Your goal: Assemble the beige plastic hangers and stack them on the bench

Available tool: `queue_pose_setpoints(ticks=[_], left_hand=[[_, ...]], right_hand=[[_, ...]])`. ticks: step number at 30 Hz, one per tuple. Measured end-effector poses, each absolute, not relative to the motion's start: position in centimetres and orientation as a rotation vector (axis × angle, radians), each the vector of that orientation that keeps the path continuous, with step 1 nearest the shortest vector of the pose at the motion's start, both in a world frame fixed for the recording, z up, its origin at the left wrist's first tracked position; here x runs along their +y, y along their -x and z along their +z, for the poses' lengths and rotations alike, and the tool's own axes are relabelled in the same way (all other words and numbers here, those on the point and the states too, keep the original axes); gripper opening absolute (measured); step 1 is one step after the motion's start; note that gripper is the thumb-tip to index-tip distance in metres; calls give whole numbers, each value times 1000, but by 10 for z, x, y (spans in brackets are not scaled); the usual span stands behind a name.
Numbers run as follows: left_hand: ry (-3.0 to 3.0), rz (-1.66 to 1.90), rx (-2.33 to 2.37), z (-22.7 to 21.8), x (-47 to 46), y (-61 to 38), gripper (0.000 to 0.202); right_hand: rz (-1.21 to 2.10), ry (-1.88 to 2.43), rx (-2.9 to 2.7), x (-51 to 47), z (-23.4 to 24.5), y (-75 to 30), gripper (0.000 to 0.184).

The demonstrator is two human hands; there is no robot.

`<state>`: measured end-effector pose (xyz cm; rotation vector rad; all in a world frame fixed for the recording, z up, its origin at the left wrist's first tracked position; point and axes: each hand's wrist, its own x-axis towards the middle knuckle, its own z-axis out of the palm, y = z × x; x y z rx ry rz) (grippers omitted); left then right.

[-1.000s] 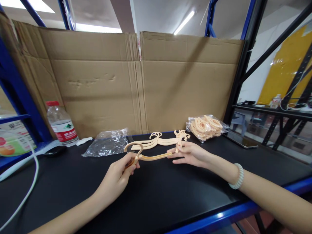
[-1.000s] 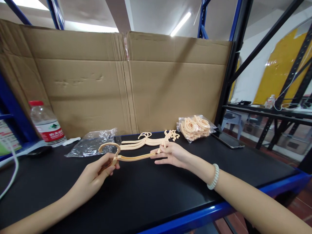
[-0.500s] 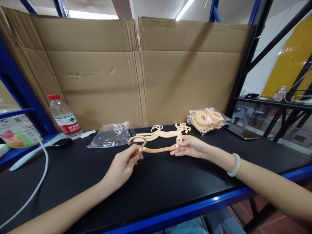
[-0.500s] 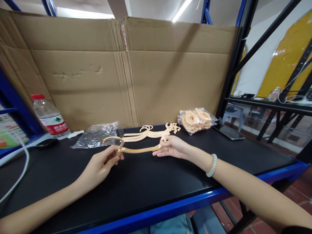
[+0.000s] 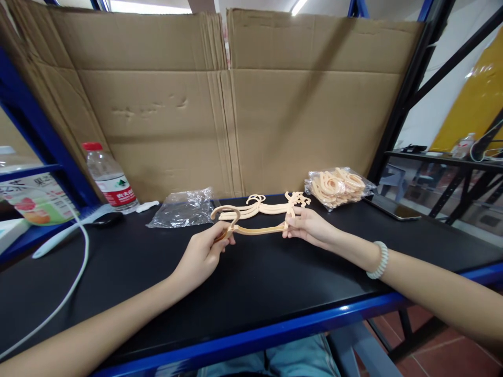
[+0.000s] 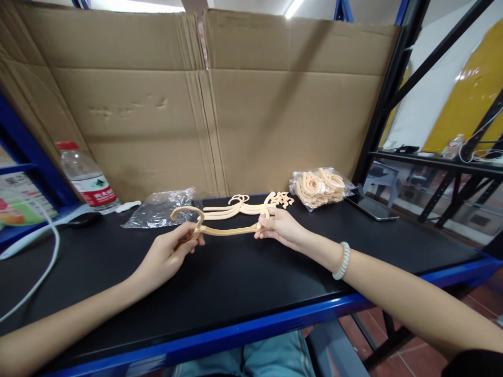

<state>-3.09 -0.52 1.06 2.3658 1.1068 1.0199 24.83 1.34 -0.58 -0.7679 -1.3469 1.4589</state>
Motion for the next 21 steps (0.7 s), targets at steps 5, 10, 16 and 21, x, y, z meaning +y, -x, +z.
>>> queue_pose_setpoints(ticks=[5, 10, 16, 21], left_hand=[[-2342, 1063, 1107, 10, -2, 31, 17], [-2337, 1074, 1106, 12, -1, 29, 22], [-2326, 1032, 1096, 17, -6, 25, 22], [-2392, 1016, 1195, 16, -3, 25, 16]], right_hand=[[1361, 752, -1365, 11, -6, -244, 33], [1286, 740, -1366, 9, -5, -240, 33], [1095, 772, -1349, 14, -8, -238, 34], [1099, 826, -1432, 16, -6, -242, 35]])
